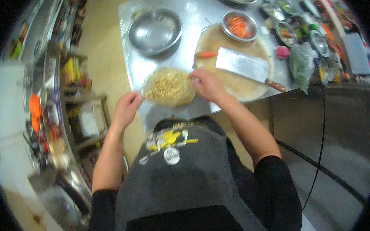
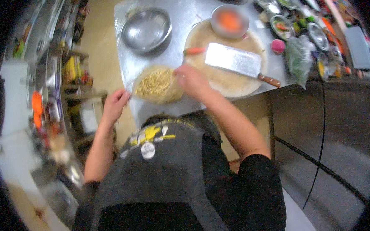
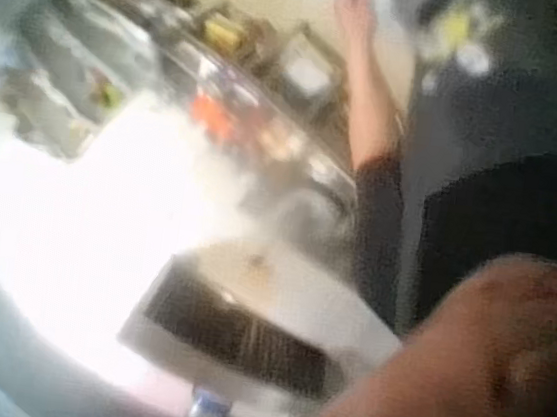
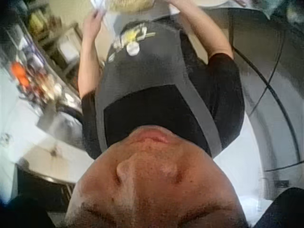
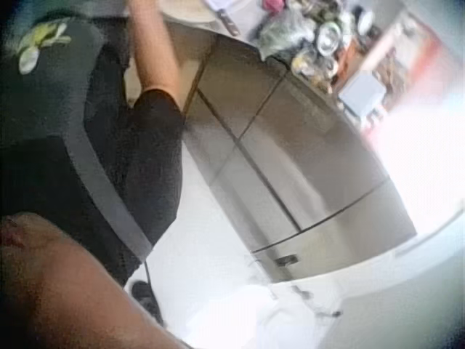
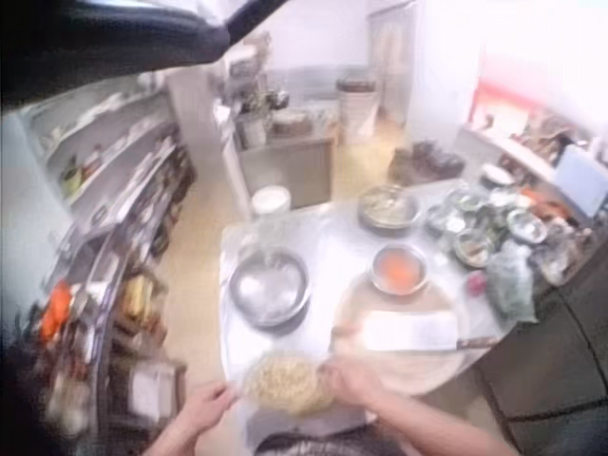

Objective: The person retrieves a carrot and bean sprouts from a refrigerator, then slices the carrot into thin strips on a cutting board. They place the sliced carrot into a bowl, add bean sprouts to another bowl, and later blanch green vegetables in a boiling pot using a ladle and strainer.

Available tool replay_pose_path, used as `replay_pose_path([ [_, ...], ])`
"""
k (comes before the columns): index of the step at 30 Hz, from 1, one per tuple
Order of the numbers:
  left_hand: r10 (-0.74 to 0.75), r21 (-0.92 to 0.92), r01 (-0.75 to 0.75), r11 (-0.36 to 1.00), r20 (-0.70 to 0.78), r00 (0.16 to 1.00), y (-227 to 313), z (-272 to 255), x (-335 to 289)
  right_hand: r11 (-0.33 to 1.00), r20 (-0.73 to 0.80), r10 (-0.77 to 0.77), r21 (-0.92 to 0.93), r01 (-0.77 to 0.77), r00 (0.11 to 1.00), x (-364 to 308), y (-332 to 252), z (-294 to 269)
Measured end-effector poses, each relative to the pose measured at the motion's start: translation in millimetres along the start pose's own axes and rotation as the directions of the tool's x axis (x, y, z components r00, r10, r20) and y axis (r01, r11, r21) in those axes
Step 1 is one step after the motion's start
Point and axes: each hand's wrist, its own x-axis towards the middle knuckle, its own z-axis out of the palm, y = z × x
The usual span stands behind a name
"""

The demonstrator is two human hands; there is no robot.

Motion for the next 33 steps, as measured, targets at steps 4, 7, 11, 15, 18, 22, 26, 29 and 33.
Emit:
replay_pose_path([
  [4,0.043,-0.119,-0.057,0.991,-0.116,0.992,-40.6,2.3,2.8,0.897,0.124,0.317,0.284,-0.339,0.94,-16.2,3.2,2.6],
  [7,-0.037,0.122,0.03,0.992,0.052,0.998,-46.5,0.9,17.5,0.959,0.376,0.19,0.126,-0.254,0.907,-13.7,-9.1,10.1],
  [11,0.173,0.373,-0.213,0.903,0.139,0.975,-30.2,22.7,51.7,0.981,0.248,0.18,0.032,-0.194,0.952,3.7,-4.6,36.7],
  [15,0.132,-0.081,-0.122,0.989,0.133,0.982,-63.2,49.1,83.6,0.927,0.238,0.242,0.23,-0.297,0.941,17.9,11.4,53.3],
  [18,0.042,-0.491,0.078,0.868,0.228,0.973,-34.9,45.0,87.2,0.842,0.203,0.315,0.392,-0.372,0.927,26.6,26.3,55.2],
  [22,-0.097,-0.599,0.19,0.778,0.183,0.978,3.2,4.1,79.7,0.465,0.366,0.322,0.743,-0.482,0.873,64.1,-41.7,-8.4],
  [26,-0.016,-0.772,0.115,0.626,0.134,0.991,34.6,-35.1,119.6,0.237,0.39,0.218,0.868,-0.436,0.895,127.0,-40.3,-28.5],
  [29,-0.011,-0.931,0.187,0.312,0.193,0.981,45.8,-49.9,155.3,0.111,0.415,0.257,0.885,-0.453,0.873,175.5,-47.0,-26.2],
  [33,-0.186,-0.877,0.325,0.354,0.274,0.943,43.8,-51.1,197.2,-0.12,0.595,0.221,0.803,-0.584,0.772,220.1,-18.3,-6.0],
])
